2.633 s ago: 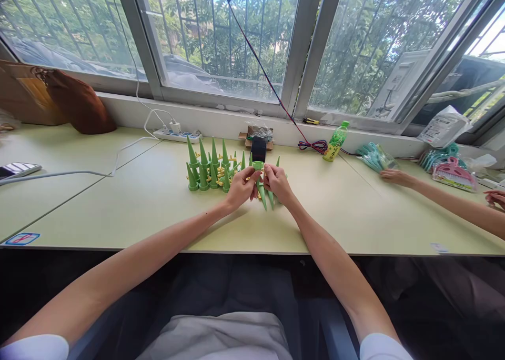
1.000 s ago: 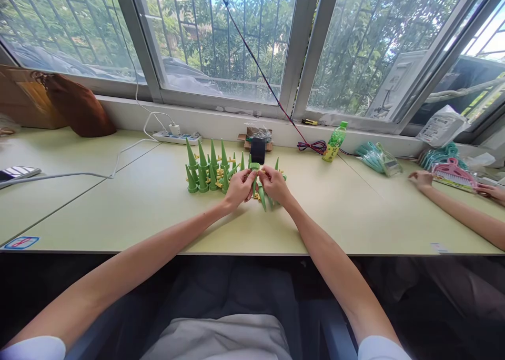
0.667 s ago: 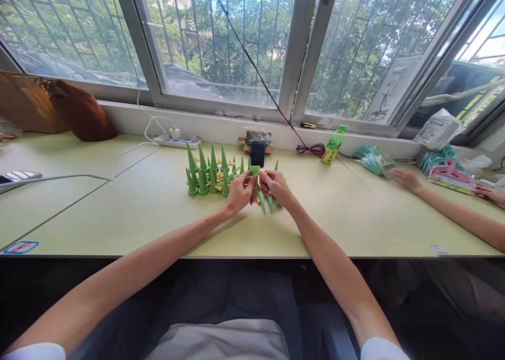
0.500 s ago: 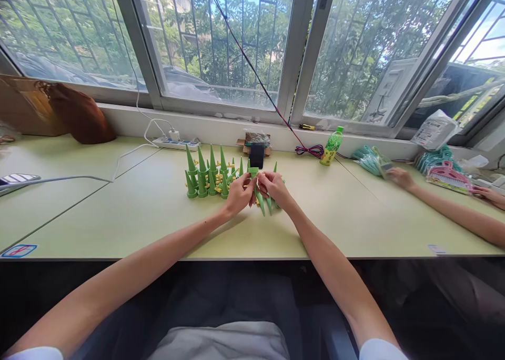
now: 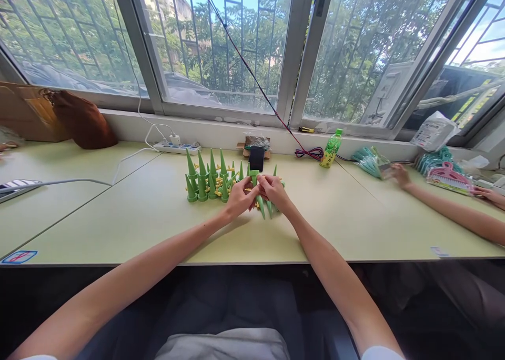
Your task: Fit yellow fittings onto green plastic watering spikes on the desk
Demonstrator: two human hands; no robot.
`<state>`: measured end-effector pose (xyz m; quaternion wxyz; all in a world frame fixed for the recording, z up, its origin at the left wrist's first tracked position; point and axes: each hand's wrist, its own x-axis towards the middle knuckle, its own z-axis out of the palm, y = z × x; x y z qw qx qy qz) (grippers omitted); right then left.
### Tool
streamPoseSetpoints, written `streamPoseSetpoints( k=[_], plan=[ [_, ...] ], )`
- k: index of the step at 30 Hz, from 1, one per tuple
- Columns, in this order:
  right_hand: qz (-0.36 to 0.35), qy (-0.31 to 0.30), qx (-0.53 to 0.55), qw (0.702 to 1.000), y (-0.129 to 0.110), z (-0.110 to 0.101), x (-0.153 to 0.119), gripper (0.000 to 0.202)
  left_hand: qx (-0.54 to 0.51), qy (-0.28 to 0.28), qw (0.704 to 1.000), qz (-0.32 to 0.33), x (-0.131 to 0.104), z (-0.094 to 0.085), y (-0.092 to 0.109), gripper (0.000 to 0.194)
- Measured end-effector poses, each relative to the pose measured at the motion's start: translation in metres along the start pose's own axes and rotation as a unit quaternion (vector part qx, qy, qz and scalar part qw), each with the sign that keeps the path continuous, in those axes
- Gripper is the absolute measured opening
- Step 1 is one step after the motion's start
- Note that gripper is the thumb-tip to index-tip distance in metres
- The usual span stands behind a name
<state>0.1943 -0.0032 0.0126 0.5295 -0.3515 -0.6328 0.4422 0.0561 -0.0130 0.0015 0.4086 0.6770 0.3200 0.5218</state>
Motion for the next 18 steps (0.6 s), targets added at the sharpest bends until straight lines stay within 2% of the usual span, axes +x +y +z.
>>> streamPoseSetpoints(
  k=[10, 18],
  plan=[
    [-0.008, 0.037, -0.019, 0.999, 0.006, 0.002, 0.002, 0.062, -0.002, -0.015, 1.000, -0.010, 0.000, 0.002, 0.000, 0.041],
    [-0.018, 0.004, 0.008, 1.000, 0.015, -0.001, 0.003, 0.063, 0.020, -0.003, 1.000, -0.007, 0.001, 0.001, -0.001, 0.048]
  ],
)
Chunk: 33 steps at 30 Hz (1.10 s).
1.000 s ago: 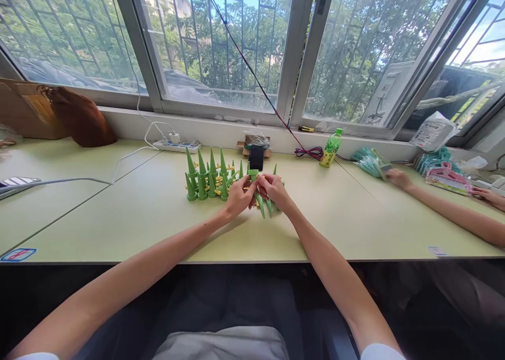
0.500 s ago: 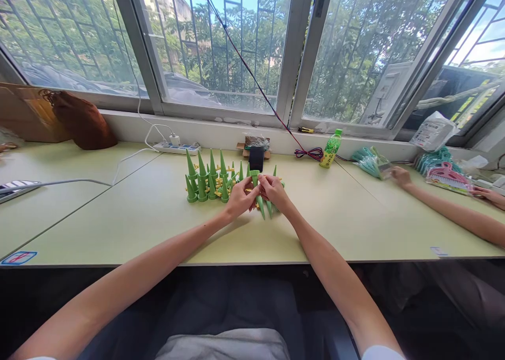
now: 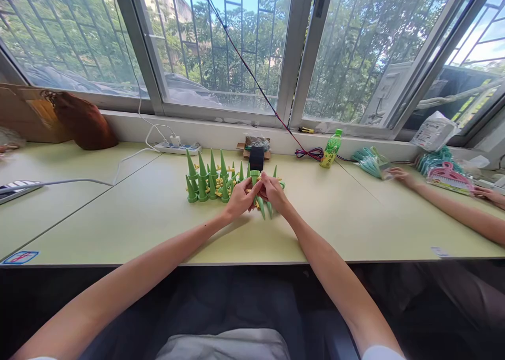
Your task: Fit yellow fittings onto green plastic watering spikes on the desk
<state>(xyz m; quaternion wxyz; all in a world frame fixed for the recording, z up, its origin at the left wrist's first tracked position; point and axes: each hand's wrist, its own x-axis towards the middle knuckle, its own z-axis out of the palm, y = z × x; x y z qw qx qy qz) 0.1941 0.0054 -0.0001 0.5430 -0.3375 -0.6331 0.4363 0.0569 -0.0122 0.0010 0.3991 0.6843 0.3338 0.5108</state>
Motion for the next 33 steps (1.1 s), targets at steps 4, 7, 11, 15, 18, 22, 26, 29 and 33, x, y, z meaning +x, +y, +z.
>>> streamPoseSetpoints(
  k=[4, 7, 11, 15, 18, 22, 26, 29, 33],
  plan=[
    [0.014, -0.004, 0.001, 1.000, 0.001, 0.000, 0.000, 0.064, 0.008, -0.009, 1.000, -0.003, 0.001, 0.000, -0.003, 0.048],
    [0.020, 0.003, -0.002, 1.000, 0.000, 0.000, -0.001, 0.064, 0.020, -0.002, 1.000, 0.003, 0.003, 0.000, -0.005, 0.046],
    [0.022, 0.008, -0.006, 1.000, 0.000, -0.001, -0.001, 0.064, 0.025, 0.014, 0.999, 0.023, 0.006, 0.000, -0.007, 0.045],
    [0.011, 0.009, -0.050, 0.999, 0.005, -0.005, -0.001, 0.062, 0.011, 0.013, 1.000, 0.023, 0.007, 0.000, -0.009, 0.042],
    [-0.004, 0.011, -0.100, 0.995, 0.007, -0.007, -0.001, 0.060, 0.026, 0.023, 0.999, 0.022, 0.007, 0.000, -0.010, 0.039],
    [-0.014, 0.012, -0.137, 0.990, 0.005, -0.008, -0.002, 0.059, 0.052, 0.038, 0.998, 0.022, 0.007, 0.000, -0.009, 0.037],
    [-0.020, 0.007, -0.144, 0.989, 0.000, -0.006, -0.003, 0.058, 0.044, 0.038, 0.998, 0.011, 0.007, 0.001, -0.008, 0.039],
    [-0.025, 0.003, -0.127, 0.992, -0.001, -0.005, -0.002, 0.057, 0.034, 0.029, 0.999, 0.006, 0.008, 0.001, -0.008, 0.042],
    [-0.043, 0.038, -0.093, 0.994, -0.004, -0.004, -0.001, 0.048, 0.020, 0.021, 1.000, 0.003, 0.009, 0.001, -0.009, 0.049]
  ],
)
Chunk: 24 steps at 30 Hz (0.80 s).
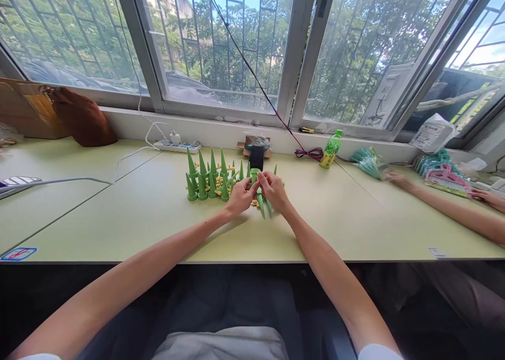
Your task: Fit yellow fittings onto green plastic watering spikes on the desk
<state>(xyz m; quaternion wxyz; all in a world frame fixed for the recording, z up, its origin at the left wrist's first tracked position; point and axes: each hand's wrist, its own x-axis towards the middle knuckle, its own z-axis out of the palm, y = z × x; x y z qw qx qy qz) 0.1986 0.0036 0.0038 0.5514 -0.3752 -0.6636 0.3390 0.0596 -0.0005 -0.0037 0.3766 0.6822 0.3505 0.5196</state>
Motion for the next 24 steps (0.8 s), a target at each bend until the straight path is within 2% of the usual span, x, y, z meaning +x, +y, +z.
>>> streamPoseSetpoints(
  k=[4, 8, 14, 24],
  plan=[
    [-0.010, 0.037, 0.053, 0.998, -0.010, -0.001, 0.000, 0.047, -0.020, -0.011, 1.000, -0.005, 0.000, 0.001, 0.001, 0.051],
    [-0.009, 0.005, 0.051, 0.999, -0.016, -0.003, 0.001, 0.047, -0.039, -0.020, 0.999, -0.015, -0.001, 0.001, 0.003, 0.052],
    [0.025, -0.018, 0.071, 0.997, -0.009, -0.005, 0.003, 0.052, -0.052, -0.053, 0.997, -0.020, -0.003, 0.000, 0.006, 0.052],
    [0.014, -0.033, 0.082, 0.996, -0.002, -0.009, 0.004, 0.046, -0.013, -0.054, 0.998, -0.014, -0.003, -0.001, 0.004, 0.054]
  ],
)
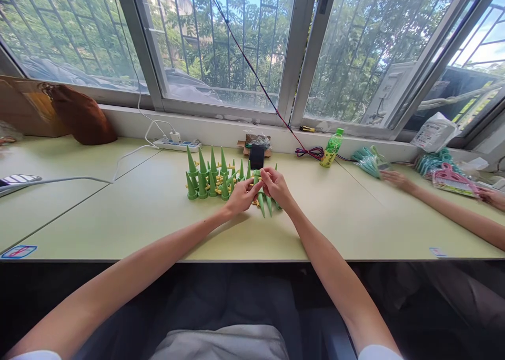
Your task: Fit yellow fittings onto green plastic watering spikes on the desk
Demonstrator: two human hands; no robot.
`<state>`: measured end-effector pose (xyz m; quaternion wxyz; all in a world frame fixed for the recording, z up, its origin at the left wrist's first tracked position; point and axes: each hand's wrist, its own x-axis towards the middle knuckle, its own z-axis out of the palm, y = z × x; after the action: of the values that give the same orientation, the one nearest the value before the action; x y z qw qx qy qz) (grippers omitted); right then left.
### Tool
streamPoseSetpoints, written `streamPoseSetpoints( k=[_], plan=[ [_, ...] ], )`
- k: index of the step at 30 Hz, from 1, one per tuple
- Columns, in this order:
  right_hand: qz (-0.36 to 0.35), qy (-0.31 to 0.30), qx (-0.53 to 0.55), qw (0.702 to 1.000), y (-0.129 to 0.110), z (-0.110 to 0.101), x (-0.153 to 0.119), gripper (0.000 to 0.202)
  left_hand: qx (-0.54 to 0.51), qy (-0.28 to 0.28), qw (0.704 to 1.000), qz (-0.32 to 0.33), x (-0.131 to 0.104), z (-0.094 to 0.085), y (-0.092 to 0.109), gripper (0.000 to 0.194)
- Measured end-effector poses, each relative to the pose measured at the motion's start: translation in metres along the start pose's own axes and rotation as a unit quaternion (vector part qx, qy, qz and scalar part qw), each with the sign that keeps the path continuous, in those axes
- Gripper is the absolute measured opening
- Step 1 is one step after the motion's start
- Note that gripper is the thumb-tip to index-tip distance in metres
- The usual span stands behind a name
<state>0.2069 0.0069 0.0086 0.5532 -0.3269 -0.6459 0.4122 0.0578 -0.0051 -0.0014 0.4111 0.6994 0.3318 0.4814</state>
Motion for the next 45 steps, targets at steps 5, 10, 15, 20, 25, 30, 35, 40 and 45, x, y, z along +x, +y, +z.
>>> streamPoseSetpoints(
  k=[5, 10, 15, 20, 25, 30, 35, 40, 45],
  plan=[
    [-0.005, 0.003, 0.001, 1.000, 0.000, 0.001, 0.000, 0.045, 0.056, 0.010, 0.998, 0.020, 0.002, -0.001, -0.006, 0.053],
    [-0.011, 0.000, 0.005, 1.000, 0.001, 0.001, 0.001, 0.045, 0.077, 0.013, 0.997, 0.023, 0.003, -0.001, -0.008, 0.046],
    [-0.001, 0.005, 0.001, 1.000, -0.001, 0.002, 0.000, 0.047, 0.081, 0.016, 0.996, 0.026, 0.003, 0.000, -0.009, 0.045],
    [0.002, 0.005, -0.002, 1.000, 0.000, 0.002, 0.001, 0.048, 0.080, 0.019, 0.996, 0.022, 0.003, 0.000, -0.010, 0.047],
    [-0.001, 0.008, -0.003, 1.000, 0.000, 0.002, 0.001, 0.047, 0.087, 0.020, 0.996, 0.021, 0.003, 0.000, -0.012, 0.048],
    [0.004, 0.013, -0.011, 1.000, -0.003, 0.004, 0.001, 0.048, 0.090, 0.016, 0.995, 0.028, 0.003, -0.001, -0.013, 0.044],
    [0.004, 0.012, -0.015, 1.000, -0.004, 0.004, 0.000, 0.049, 0.088, 0.017, 0.996, 0.021, 0.002, 0.000, -0.010, 0.045],
    [-0.002, 0.008, -0.015, 1.000, -0.003, 0.004, 0.001, 0.049, 0.085, 0.019, 0.996, 0.015, 0.001, 0.000, -0.009, 0.048],
    [0.000, 0.010, -0.011, 1.000, -0.002, 0.002, 0.000, 0.047, 0.072, 0.012, 0.997, 0.020, 0.001, -0.001, -0.007, 0.044]
  ],
)
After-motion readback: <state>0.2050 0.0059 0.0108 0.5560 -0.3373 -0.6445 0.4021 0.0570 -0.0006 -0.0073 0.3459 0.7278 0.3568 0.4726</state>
